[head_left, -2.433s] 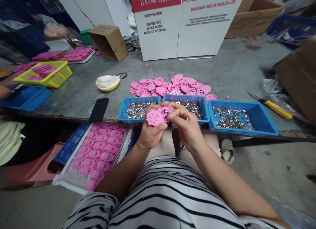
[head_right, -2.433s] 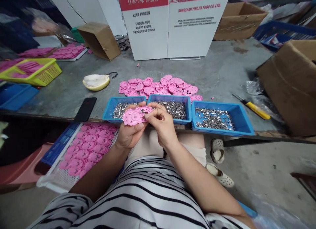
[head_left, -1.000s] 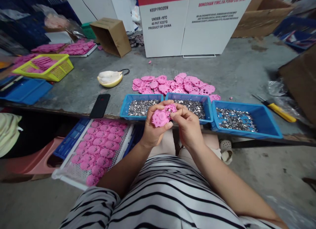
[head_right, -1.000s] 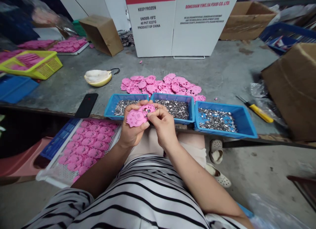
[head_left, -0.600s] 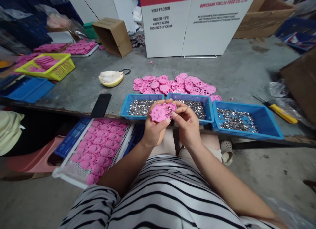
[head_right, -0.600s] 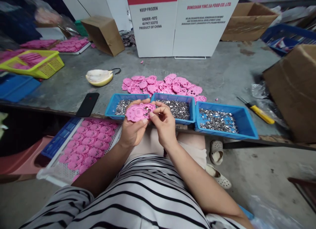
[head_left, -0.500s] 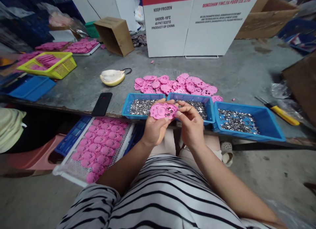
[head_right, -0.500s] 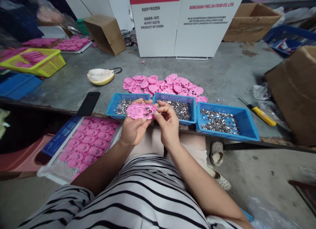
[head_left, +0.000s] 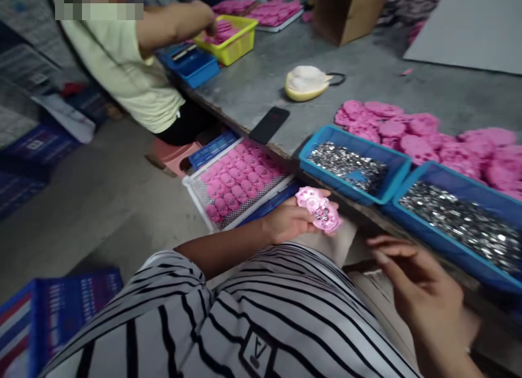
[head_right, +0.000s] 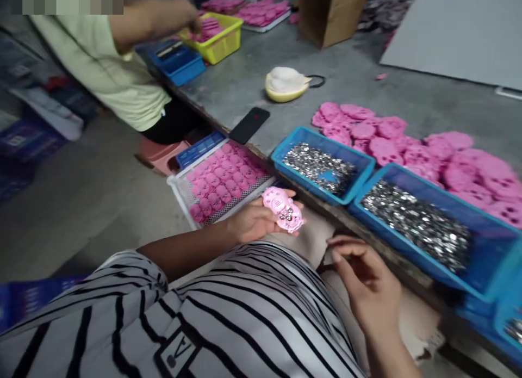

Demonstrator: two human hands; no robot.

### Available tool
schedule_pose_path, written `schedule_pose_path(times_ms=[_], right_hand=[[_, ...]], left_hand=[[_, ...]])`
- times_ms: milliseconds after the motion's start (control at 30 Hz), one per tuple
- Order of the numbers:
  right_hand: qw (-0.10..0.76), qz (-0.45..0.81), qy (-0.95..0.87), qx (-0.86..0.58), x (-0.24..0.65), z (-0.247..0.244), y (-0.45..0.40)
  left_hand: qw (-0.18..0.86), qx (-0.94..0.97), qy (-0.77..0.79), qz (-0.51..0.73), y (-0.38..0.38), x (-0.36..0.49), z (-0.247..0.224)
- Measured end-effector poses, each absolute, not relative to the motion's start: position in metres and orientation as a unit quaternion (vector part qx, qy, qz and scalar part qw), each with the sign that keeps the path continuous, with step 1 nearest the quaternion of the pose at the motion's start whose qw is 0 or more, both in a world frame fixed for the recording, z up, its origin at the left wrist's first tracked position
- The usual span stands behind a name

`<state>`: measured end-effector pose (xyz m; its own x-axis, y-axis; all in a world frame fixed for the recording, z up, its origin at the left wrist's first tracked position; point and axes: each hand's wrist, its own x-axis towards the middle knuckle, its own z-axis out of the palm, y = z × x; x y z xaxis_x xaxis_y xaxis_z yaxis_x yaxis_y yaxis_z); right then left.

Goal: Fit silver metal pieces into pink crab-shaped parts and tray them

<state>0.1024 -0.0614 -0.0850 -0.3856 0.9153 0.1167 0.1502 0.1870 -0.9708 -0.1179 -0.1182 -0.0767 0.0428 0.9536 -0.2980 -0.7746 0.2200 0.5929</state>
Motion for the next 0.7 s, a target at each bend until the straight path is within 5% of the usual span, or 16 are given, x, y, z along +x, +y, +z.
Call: schedule_pose_path(times_ms=[100, 233, 533, 700], right_hand=[[0.243, 0.492, -0.741, -0.386, 0.109, -0.103, -0.068], [0.155, 0.458, -0.773, -0.41, 0.109, -0.13, -0.07], [0.115, 0.445, -0.757, -0.465, 0.109, -0.151, -0.06], [0.097, 0.424, -0.759, -0.485, 0.118, -0.157, -0.058]], left_hand=[[0.667, 0.064, 0.422, 0.61, -0.158, -0.146, -0.099], [0.583, -0.051, 0.558, 0.588, -0.207, -0.191, -0.125], [0.318, -0.245, 0.752, 0.523, -0.267, -0.289, -0.179], [0.27, -0.268, 0.777, 0.502, -0.254, -0.299, -0.206]])
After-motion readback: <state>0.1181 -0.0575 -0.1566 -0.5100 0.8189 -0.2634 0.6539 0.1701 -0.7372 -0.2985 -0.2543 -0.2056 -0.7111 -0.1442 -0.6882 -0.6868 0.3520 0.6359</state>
